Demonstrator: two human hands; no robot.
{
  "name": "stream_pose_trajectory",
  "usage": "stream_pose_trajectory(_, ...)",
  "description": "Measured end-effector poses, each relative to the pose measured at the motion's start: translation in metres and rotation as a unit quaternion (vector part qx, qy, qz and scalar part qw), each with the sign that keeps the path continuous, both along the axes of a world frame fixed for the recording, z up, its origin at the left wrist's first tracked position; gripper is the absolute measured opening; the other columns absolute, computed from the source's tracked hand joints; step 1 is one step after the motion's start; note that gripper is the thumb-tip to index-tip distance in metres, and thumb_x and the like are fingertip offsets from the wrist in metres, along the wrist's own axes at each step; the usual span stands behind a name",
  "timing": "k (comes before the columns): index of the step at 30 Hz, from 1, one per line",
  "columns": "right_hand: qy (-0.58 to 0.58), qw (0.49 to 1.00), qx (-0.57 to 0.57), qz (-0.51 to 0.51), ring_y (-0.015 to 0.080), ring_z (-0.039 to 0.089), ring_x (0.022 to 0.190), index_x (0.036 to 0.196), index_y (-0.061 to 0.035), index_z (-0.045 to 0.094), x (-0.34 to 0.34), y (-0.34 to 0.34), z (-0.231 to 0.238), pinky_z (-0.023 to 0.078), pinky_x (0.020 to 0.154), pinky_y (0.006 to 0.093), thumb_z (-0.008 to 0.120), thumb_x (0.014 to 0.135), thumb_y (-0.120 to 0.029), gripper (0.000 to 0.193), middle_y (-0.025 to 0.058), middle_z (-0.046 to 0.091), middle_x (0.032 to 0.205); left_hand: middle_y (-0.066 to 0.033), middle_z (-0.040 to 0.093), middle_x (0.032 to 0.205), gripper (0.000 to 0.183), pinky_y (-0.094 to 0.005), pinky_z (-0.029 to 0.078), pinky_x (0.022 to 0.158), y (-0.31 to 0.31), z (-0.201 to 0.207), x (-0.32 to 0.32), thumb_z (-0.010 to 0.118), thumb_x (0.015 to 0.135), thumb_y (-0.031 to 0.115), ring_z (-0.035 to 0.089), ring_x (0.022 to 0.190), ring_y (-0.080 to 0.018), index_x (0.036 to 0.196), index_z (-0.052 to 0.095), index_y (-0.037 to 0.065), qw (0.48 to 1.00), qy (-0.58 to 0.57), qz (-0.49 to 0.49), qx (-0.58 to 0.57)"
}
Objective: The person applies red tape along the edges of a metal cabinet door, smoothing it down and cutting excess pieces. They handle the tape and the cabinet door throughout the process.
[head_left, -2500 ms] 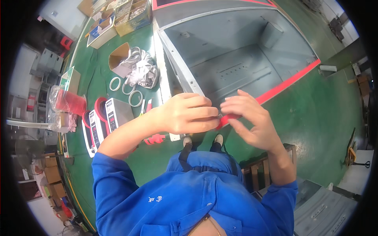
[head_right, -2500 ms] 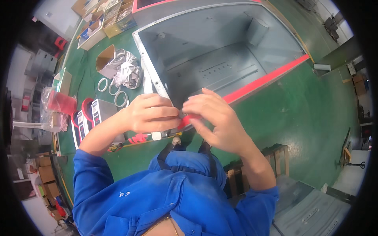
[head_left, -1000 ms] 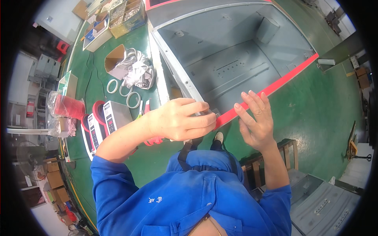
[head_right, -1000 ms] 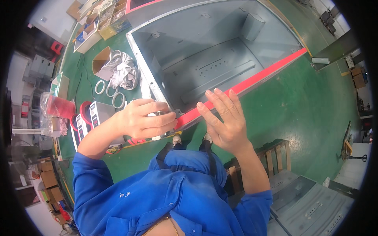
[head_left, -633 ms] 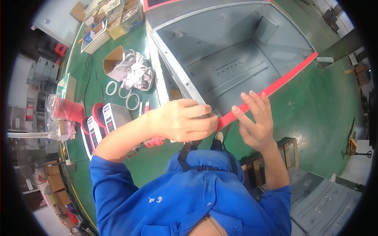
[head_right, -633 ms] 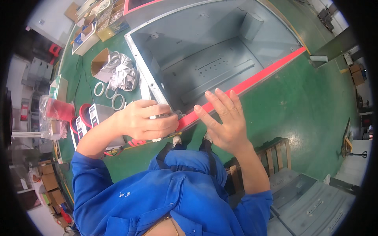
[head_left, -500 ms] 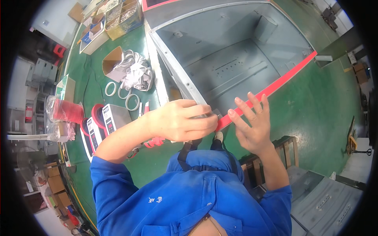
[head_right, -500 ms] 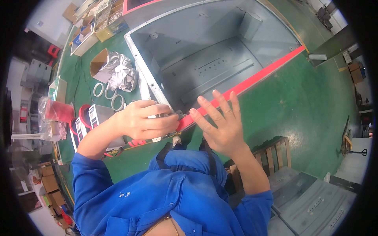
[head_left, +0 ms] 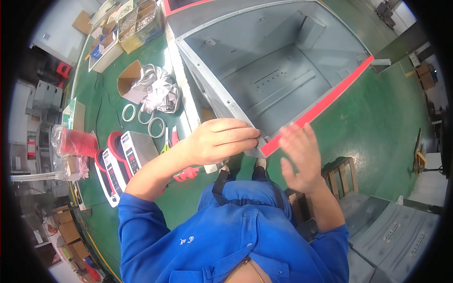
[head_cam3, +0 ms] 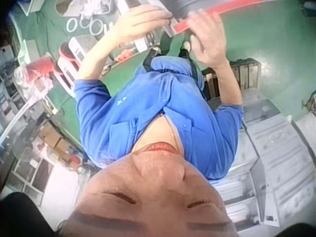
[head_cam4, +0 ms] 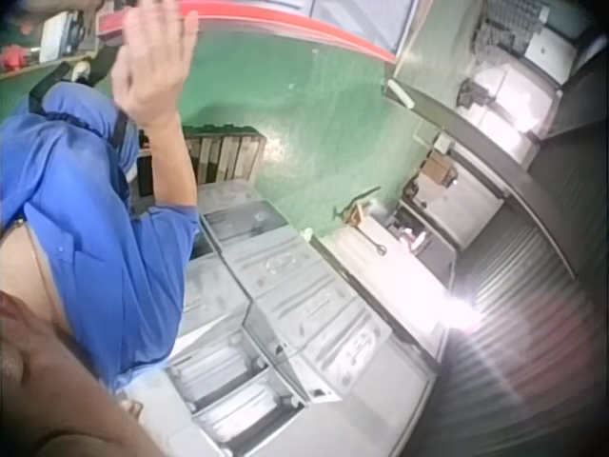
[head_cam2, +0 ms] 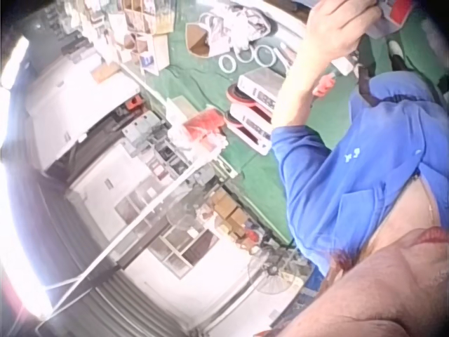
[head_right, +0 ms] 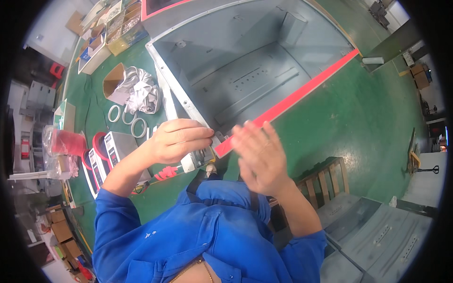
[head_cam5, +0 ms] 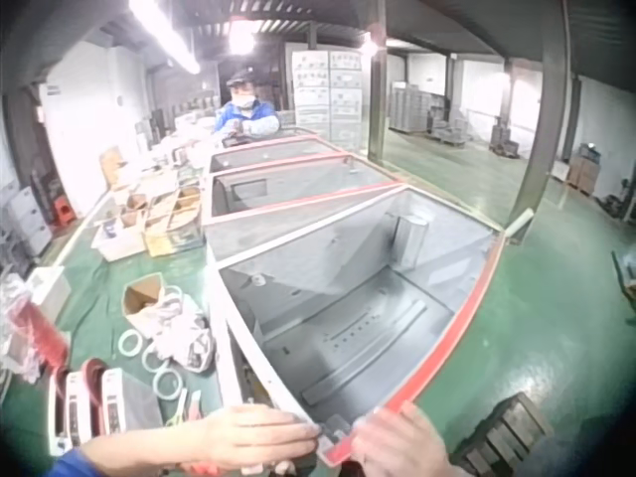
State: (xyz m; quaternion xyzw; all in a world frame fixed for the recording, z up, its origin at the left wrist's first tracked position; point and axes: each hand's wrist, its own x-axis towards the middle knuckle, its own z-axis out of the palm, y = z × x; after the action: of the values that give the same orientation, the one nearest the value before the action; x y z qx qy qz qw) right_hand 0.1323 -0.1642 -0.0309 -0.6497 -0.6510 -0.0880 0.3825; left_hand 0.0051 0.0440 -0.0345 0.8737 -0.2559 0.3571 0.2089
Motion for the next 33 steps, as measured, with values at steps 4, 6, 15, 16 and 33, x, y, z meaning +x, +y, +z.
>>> stream_pose_trajectory(4, -0.032, 0.999, -0.017, -0.034, 0.0304, 0.049, 0.113, 0.109, 0.0006, 0.057, 0.0, 0.003, 0.001, 0.029, 0.101, 0.0462, 0.052, 0.072, -0.002, 0.037, 0.0147, 0.056, 0.115, -0.0113, 0.06, 0.099, 0.031, -0.0304, 0.051, 0.067, -0.002, -0.004, 0.0, 0.062, 0.06, 0.0, 0.058, 0.086, -0.0236, 0.091, 0.061, 0.0, 1.0, -0.009, 0.007, -0.019)
stream_pose_trajectory(6, -0.038, 0.999, -0.008, -0.027, 0.0306, 0.051, 0.111, 0.109, 0.0005, 0.057, -0.009, 0.005, -0.003, 0.031, 0.1, 0.0458, 0.052, 0.072, -0.002, 0.037, 0.0143, 0.057, 0.114, -0.0109, 0.06, 0.098, 0.033, -0.0306, 0.052, 0.067, -0.004, -0.005, 0.002, 0.063, 0.058, 0.001, 0.059, 0.085, -0.024, 0.09, 0.061, 0.0, 0.999, -0.016, 0.01, -0.033)
stream_pose_trajectory(15, 0.046, 0.998, -0.035, 0.029, 0.0265, 0.056, 0.099, 0.1, -0.0022, 0.061, 0.0, 0.015, 0.026, 0.04, 0.089, 0.0411, 0.058, 0.072, 0.0, 0.028, 0.0103, 0.061, 0.103, -0.0093, 0.06, 0.095, 0.035, -0.0298, 0.05, 0.063, -0.013, -0.004, 0.006, 0.065, 0.053, -0.002, 0.057, 0.081, -0.0238, 0.088, 0.062, 0.0, 0.997, -0.029, 0.03, -0.065)
stream_pose_trajectory(16, 0.045, 0.998, -0.042, 0.032, 0.026, 0.056, 0.098, 0.098, -0.0027, 0.061, 0.001, 0.017, 0.028, 0.04, 0.088, 0.0408, 0.059, 0.072, -0.001, 0.027, 0.0095, 0.061, 0.101, -0.0092, 0.06, 0.095, 0.035, -0.0298, 0.05, 0.062, -0.013, -0.005, 0.006, 0.065, 0.053, -0.002, 0.057, 0.081, -0.024, 0.088, 0.062, 0.0, 0.996, -0.031, 0.031, -0.073)
stream_pose_trajectory(33, 0.164, 0.978, -0.101, 0.076, 0.0219, 0.056, 0.085, 0.081, -0.006, 0.058, 0.009, 0.024, 0.041, 0.038, 0.081, 0.0338, 0.064, 0.071, -0.002, 0.012, 0.0044, 0.061, 0.084, -0.0102, 0.06, 0.097, 0.035, -0.0322, 0.045, 0.07, -0.021, -0.01, -0.001, 0.068, 0.057, 0.0, 0.055, 0.083, -0.0249, 0.092, 0.063, 0.002, 0.992, -0.011, 0.057, -0.109)
